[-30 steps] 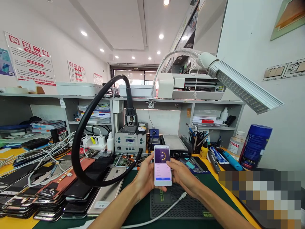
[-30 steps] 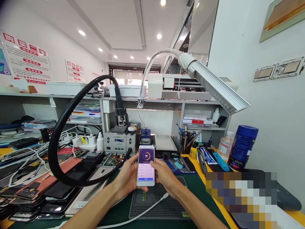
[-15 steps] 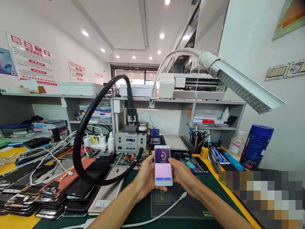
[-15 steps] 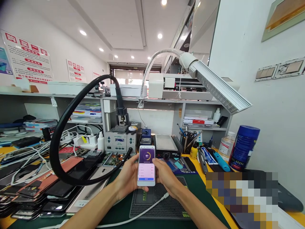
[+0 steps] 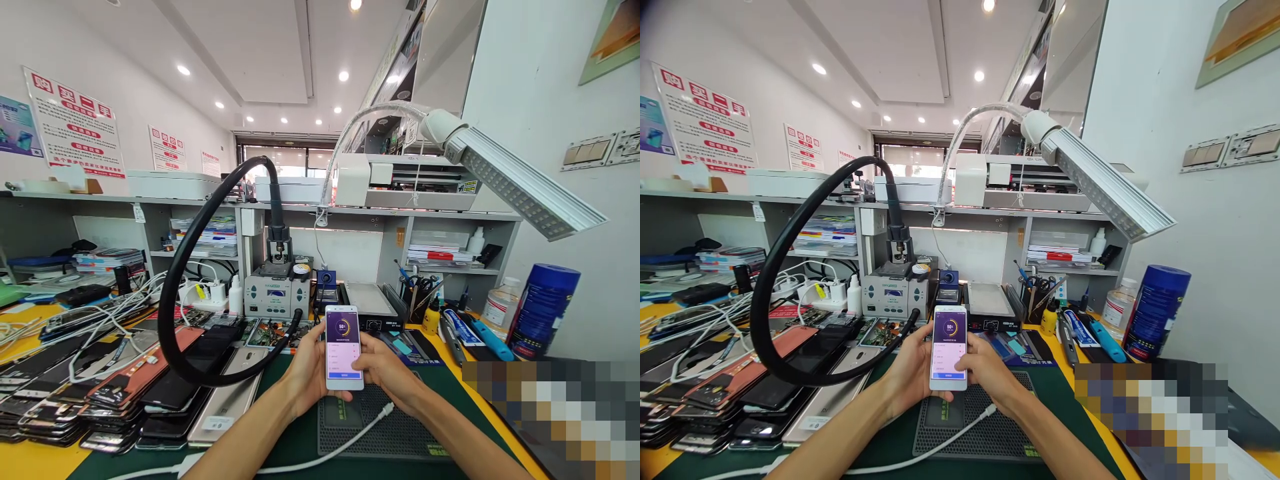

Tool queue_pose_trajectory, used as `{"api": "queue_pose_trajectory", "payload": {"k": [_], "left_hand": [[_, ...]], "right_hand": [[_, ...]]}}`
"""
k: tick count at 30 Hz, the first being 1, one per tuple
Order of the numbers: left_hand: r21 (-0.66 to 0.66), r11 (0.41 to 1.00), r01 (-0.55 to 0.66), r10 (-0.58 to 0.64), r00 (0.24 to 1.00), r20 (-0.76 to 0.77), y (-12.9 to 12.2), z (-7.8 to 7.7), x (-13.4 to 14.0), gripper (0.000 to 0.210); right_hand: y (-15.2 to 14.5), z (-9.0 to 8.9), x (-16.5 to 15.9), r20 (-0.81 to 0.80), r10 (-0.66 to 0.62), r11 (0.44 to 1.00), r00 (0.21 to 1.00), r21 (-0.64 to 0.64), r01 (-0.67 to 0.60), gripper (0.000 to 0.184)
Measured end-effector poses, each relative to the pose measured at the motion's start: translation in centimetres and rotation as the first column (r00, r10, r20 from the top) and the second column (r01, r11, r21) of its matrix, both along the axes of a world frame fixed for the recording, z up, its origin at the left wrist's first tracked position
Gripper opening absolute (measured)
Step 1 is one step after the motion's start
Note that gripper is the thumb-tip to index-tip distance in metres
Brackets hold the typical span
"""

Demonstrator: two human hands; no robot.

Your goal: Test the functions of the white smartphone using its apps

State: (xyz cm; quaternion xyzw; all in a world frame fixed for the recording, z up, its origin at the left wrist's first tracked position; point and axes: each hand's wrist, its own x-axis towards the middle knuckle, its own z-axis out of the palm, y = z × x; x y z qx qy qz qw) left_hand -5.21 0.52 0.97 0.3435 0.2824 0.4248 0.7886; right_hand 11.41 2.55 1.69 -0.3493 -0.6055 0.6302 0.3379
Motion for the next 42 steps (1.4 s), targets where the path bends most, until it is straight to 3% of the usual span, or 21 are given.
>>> {"api": "queue_pose_trajectory", "payload": {"k": [11, 19, 42], "left_hand": [[-0.014, 1.0, 0.02, -0.02, 1.0, 0.012, 0.3, -0.43, -0.02, 0.074], [-0.009, 1.0, 0.024, -0.024, 1.0, 0.015, 0.28, -0.59, -0.03, 0.074], [0.002, 0.999, 0.035, -0.035, 0.999, 0.018, 0.37, -0.82, -0.16, 0.074]], "right_hand": [[-0.22, 0.31, -0.03, 0.05, -0.013, 1.0, 0.999, -0.01, 0.014, 0.049], [0.4, -0.52, -0.11, -0.033, -0.031, 0.998, 0.999, -0.061, 0.029, 0.038], [0.16, -0.39, -0.04, -0.048, -0.055, 0.995, 0.997, -0.088, 0.051, 0.04]]}}
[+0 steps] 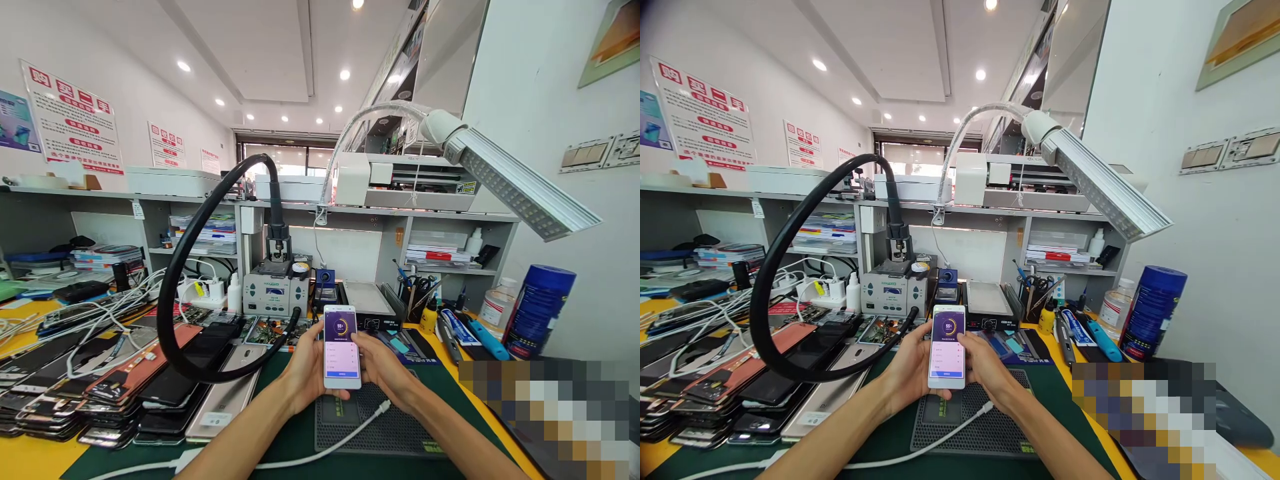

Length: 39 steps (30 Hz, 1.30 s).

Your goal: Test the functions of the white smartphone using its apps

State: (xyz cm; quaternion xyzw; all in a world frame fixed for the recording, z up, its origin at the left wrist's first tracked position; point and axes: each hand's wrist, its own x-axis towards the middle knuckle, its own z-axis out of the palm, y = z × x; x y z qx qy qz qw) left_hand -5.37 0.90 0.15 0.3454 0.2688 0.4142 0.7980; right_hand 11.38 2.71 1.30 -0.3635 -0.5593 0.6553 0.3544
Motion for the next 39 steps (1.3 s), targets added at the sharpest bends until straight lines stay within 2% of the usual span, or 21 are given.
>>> {"api": "queue_pose_trajectory", "payload": {"k": [18, 24, 39], "left_hand": [[-0.016, 1.0, -0.009, 0.009, 1.0, -0.007, -0.07, 0.28, 0.03, 0.071], [-0.007, 1.0, -0.013, 0.013, 1.0, -0.001, -0.1, 0.22, 0.02, 0.072], [-0.011, 1.0, -0.024, 0.024, 1.0, -0.016, -0.28, 0.5, 0.14, 0.072]], "right_hand": [[-0.18, 0.37, -0.12, -0.002, 0.004, 1.0, 1.0, -0.002, -0.004, 0.041], [0.0, 0.19, 0.09, 0.041, 0.044, 0.997, 0.998, 0.068, -0.047, 0.043], [0.28, -0.37, -0.03, 0.102, 0.005, 0.994, 0.995, 0.105, -0.016, 0.039]]}}
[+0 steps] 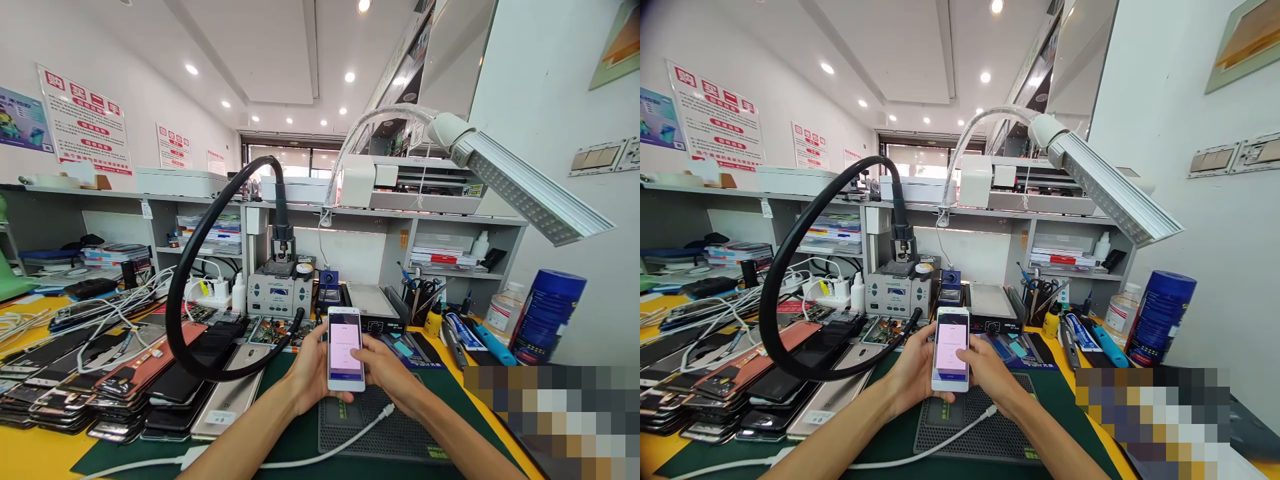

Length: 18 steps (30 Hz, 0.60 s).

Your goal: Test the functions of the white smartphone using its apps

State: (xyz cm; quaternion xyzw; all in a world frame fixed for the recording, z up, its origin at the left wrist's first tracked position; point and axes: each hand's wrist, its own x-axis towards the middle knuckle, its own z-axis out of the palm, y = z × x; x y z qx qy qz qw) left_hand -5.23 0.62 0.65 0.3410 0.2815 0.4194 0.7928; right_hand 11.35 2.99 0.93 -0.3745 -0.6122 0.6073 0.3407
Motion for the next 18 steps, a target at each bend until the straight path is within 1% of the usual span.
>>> {"api": "queue_pose_trajectory", "payload": {"k": [11, 16, 18], "left_hand": [[0.002, 1.0, 0.014, -0.014, 1.0, 0.006, 0.05, -0.13, -0.1, 0.072], [-0.001, 1.0, -0.009, 0.009, 1.0, 0.001, 0.01, -0.07, -0.04, 0.07], [-0.002, 1.0, -0.002, 0.002, 1.0, -0.004, 0.07, -0.05, -0.01, 0.07]], "right_hand": [[-0.13, 0.14, 0.02, 0.006, -0.002, 1.0, 1.0, -0.005, 0.002, 0.043], [-0.45, 0.59, 0.19, 0.043, 0.044, 0.995, 0.998, 0.085, -0.048, 0.051], [-0.6, 0.81, 0.23, 0.051, 0.044, 0.994, 0.998, 0.096, -0.049, 0.054]]}}
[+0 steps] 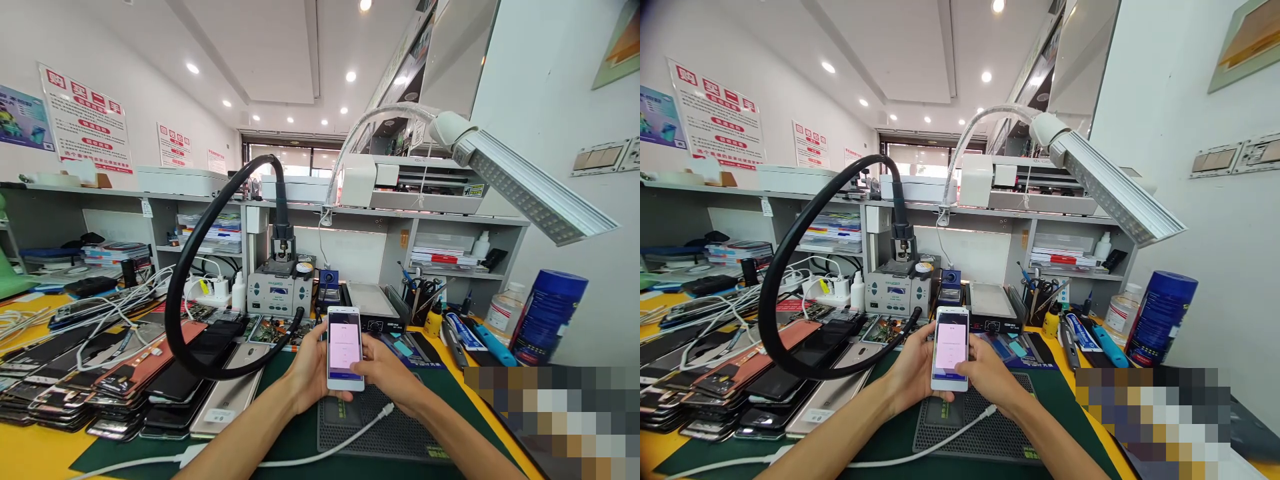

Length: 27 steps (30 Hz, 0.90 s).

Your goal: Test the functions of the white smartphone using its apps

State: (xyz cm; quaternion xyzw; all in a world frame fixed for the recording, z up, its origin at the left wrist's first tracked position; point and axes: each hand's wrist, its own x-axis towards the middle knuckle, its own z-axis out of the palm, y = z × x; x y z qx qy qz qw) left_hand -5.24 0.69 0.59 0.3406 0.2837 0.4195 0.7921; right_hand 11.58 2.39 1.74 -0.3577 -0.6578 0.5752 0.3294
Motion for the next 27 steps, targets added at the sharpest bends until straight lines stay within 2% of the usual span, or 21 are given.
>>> {"api": "queue_pose_trajectory", "payload": {"k": [8, 21, 27], "left_hand": [[0.015, 1.0, 0.02, -0.021, 1.0, 0.018, 0.01, 0.01, 0.0, 0.071], [-0.01, 1.0, 0.004, -0.005, 1.0, -0.021, -0.09, 0.24, 0.11, 0.073], [-0.002, 1.0, 0.013, -0.014, 1.0, -0.008, 0.17, -0.26, 0.03, 0.075]], "right_hand": [[-0.18, 0.25, -0.12, 0.008, -0.018, 1.0, 1.0, -0.024, 0.018, 0.054], [0.38, -0.64, -0.13, -0.012, -0.025, 0.998, 1.0, -0.051, 0.025, 0.045], [0.37, -0.36, -0.13, -0.067, -0.036, 0.989, 0.997, -0.146, 0.026, 0.041]]}}
